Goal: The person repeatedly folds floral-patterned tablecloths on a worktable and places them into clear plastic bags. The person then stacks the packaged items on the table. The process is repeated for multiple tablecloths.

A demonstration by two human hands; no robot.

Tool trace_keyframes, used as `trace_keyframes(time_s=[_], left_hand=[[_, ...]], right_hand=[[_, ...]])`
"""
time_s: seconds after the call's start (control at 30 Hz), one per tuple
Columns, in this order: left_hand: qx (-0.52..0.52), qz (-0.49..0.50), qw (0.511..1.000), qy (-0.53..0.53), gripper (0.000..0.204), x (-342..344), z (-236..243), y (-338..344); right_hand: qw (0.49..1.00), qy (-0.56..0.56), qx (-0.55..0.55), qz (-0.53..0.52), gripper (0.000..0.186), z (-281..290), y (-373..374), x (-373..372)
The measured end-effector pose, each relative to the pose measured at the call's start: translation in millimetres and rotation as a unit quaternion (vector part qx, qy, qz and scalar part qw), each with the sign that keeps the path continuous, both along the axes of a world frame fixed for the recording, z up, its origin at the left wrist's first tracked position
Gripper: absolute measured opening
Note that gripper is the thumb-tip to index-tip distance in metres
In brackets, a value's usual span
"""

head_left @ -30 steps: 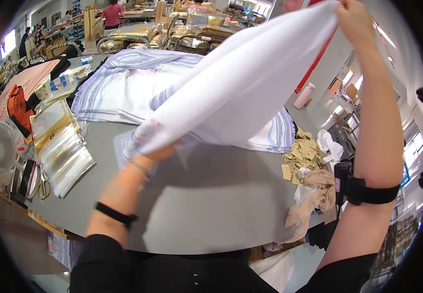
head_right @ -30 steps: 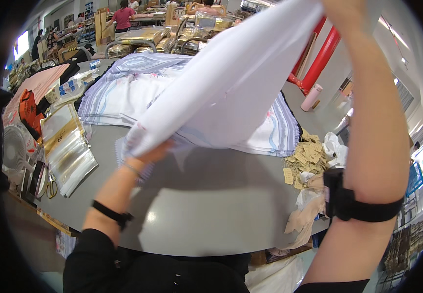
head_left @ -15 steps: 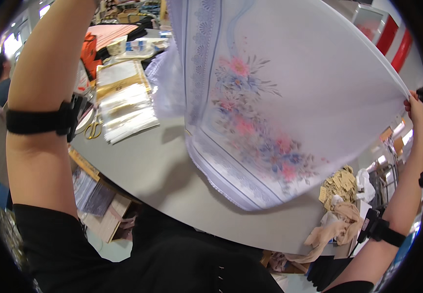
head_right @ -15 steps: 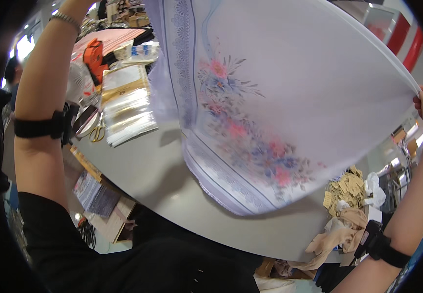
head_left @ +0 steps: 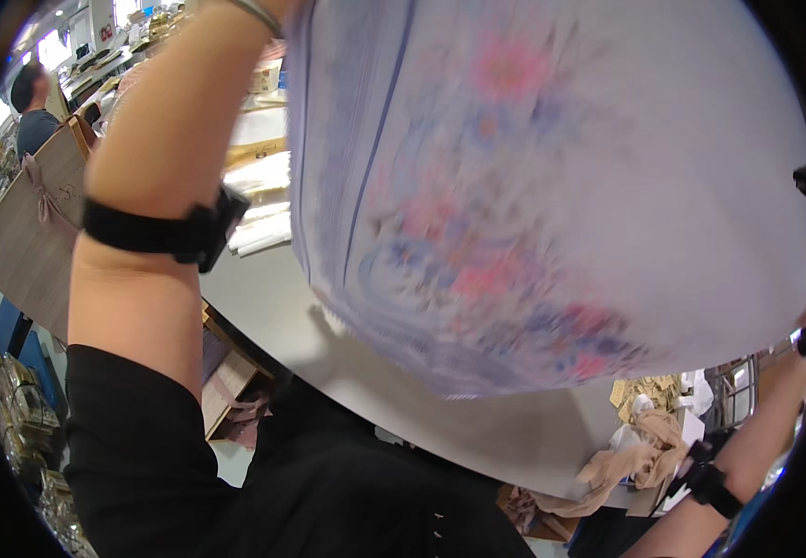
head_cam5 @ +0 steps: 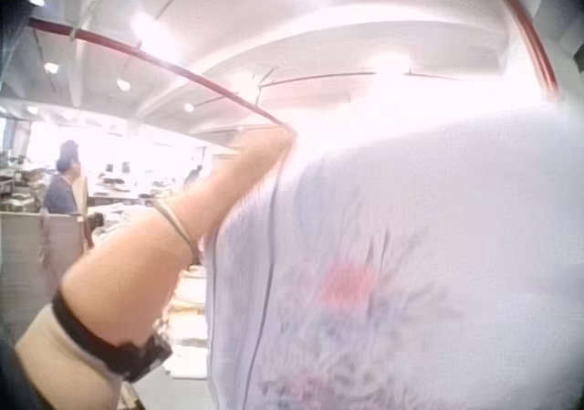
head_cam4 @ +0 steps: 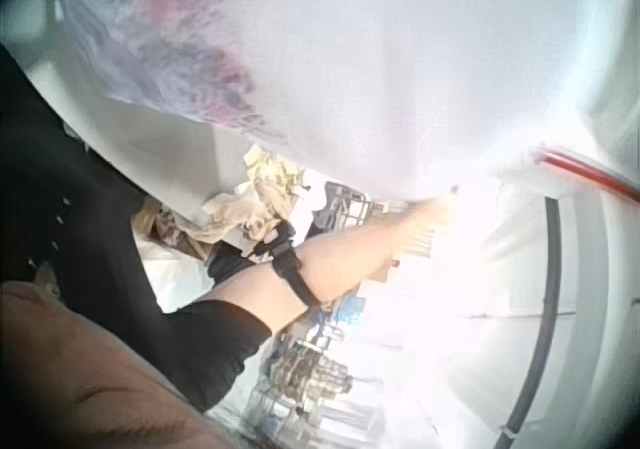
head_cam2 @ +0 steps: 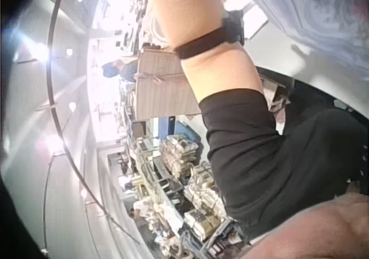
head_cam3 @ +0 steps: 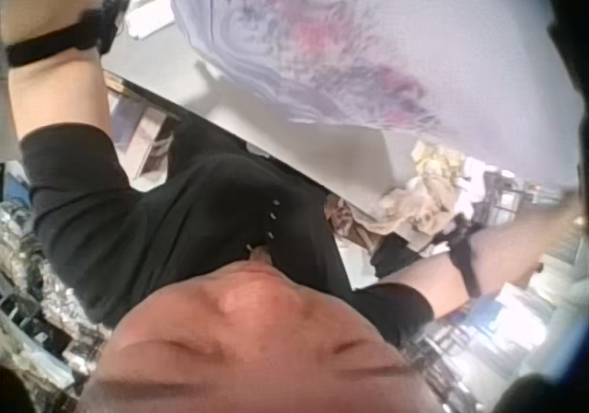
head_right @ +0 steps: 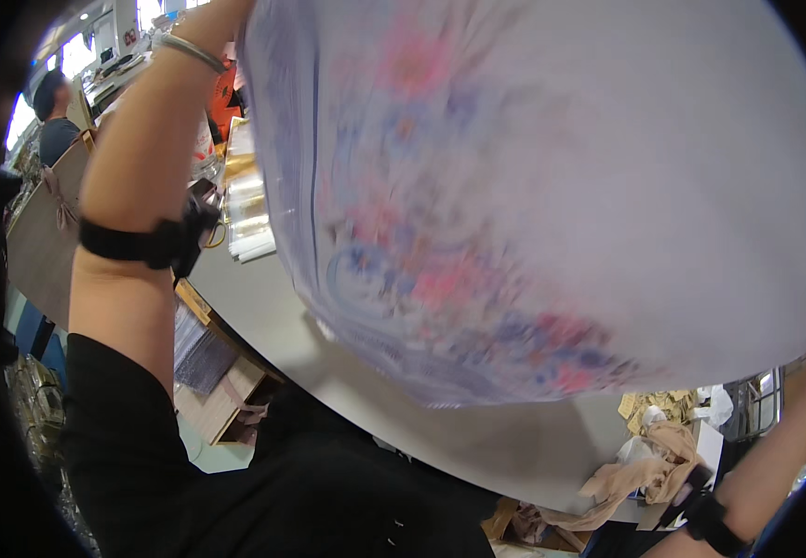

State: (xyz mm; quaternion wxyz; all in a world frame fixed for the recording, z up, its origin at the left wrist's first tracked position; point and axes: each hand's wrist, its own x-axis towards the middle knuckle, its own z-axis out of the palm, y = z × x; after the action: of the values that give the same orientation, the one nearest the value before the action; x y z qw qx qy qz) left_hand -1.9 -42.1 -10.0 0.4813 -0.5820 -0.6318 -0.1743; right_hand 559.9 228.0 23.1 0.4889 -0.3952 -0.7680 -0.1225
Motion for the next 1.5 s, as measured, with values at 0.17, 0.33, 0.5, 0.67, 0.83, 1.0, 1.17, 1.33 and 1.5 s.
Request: trace_keyframes(time_s=[0.17,0.33,0.5,0.67,0.83,1.0,1.17,1.33,1.5], left_hand=[[-0.218,0.088,0.970,-0.064,0.025,-34,-91,81],[0.087,-0.082,0.985,-0.123,0.032,-55,-21,71],[0.088,-0.253,0.947,-0.176,0.020,-24,9,8],[0.081,-0.047,0.987,-0.131,0.015,-4,-44,-64],[0.061,-0.143,0.980,-0.124,0.026,31,-154,-138],[-0.026,-0.139,0.943,-0.301,0.026,78,-251,-187],[-0.093,-0.066,0.882,-0.457,0.023,116,-322,-202],[-0.128,-0.084,0.837,-0.526,0.019,115,-338,-213],[-0.213,-0.085,0.846,-0.481,0.012,99,-333,-191]], right_hand=[[0.953,-0.220,-0.023,-0.208,0.021,-109,105,-18],[0.988,-0.068,-0.104,-0.092,0.028,-22,139,30],[0.994,0.045,-0.104,-0.007,0.024,-8,82,82],[0.994,0.067,-0.081,0.001,0.024,-72,-37,87],[0.981,0.032,-0.187,-0.039,0.025,-150,-153,84],[0.954,0.040,-0.296,-0.007,0.022,-233,-224,98],[0.883,0.051,-0.464,0.043,0.025,-296,-255,94],[0.841,0.015,-0.539,0.036,0.025,-315,-260,86],[0.895,-0.099,-0.434,0.028,0.027,-325,-244,80]])
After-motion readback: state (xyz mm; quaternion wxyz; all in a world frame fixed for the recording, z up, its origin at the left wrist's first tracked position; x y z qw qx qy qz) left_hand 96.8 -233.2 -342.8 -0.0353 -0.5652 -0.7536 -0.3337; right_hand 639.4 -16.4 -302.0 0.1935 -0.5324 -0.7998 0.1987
